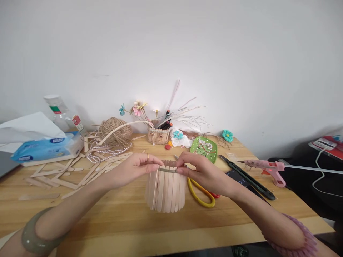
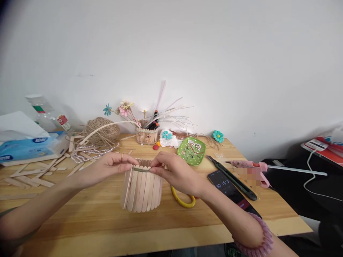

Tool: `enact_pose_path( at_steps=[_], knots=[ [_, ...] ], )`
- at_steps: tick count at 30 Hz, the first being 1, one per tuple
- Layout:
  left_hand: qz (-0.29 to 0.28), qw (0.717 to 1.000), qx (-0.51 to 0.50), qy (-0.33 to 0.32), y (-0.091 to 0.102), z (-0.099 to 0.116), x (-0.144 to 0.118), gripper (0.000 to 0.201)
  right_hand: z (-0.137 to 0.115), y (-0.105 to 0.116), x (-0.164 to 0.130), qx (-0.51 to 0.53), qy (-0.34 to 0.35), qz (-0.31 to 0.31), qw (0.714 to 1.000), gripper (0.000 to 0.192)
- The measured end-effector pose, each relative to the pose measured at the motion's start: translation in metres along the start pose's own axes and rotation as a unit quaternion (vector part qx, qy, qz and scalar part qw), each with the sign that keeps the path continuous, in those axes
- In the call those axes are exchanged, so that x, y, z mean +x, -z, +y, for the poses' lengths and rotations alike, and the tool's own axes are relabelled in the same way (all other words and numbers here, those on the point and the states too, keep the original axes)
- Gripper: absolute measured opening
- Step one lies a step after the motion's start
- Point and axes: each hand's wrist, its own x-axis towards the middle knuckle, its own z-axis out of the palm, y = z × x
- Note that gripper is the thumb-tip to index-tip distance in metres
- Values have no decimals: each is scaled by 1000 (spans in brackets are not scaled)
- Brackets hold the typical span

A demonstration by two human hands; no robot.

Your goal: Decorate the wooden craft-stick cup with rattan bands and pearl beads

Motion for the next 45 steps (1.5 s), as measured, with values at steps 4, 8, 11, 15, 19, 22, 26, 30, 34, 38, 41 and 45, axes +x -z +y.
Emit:
enact_pose_path(
  at_steps=[4,8,11,15,19,22,26,30,34,38,41,45],
  knots=[
    [-11,1000,10,-9,0,0,1,24,1,-1,-1,7,-3,-8,1000,9],
    [-9,1000,25,-9,0,3,0,22,1,-1,-1,10,12,-12,1000,9],
    [-3,1000,27,-1,-2,7,-1,22,2,-2,-1,3,23,-21,1000,11],
    [8,1000,22,14,-5,13,-1,20,3,-2,-1,-2,28,-21,999,12],
    [9,1000,19,9,-7,12,-3,18,1,-5,0,-9,30,-9,999,11],
    [-5,1000,2,-8,-5,5,-4,18,0,-5,-1,-6,30,-4,1000,14],
    [-38,997,25,-56,-1,-9,-4,16,7,-2,-10,28,46,-32,998,21],
    [-32,982,124,-138,4,-25,0,20,16,-4,-22,-33,32,-38,998,43],
    [1,967,194,-163,7,-31,2,23,14,-7,-31,-37,22,-9,999,51],
    [80,975,162,-126,8,-29,-5,36,10,0,-48,-35,-43,101,993,16],
    [148,985,61,-69,0,-32,-10,44,13,10,-74,-65,-102,161,979,33],
    [153,987,-46,-19,-30,-56,-9,87,30,17,-124,-134,-174,243,945,44]
  ],
)
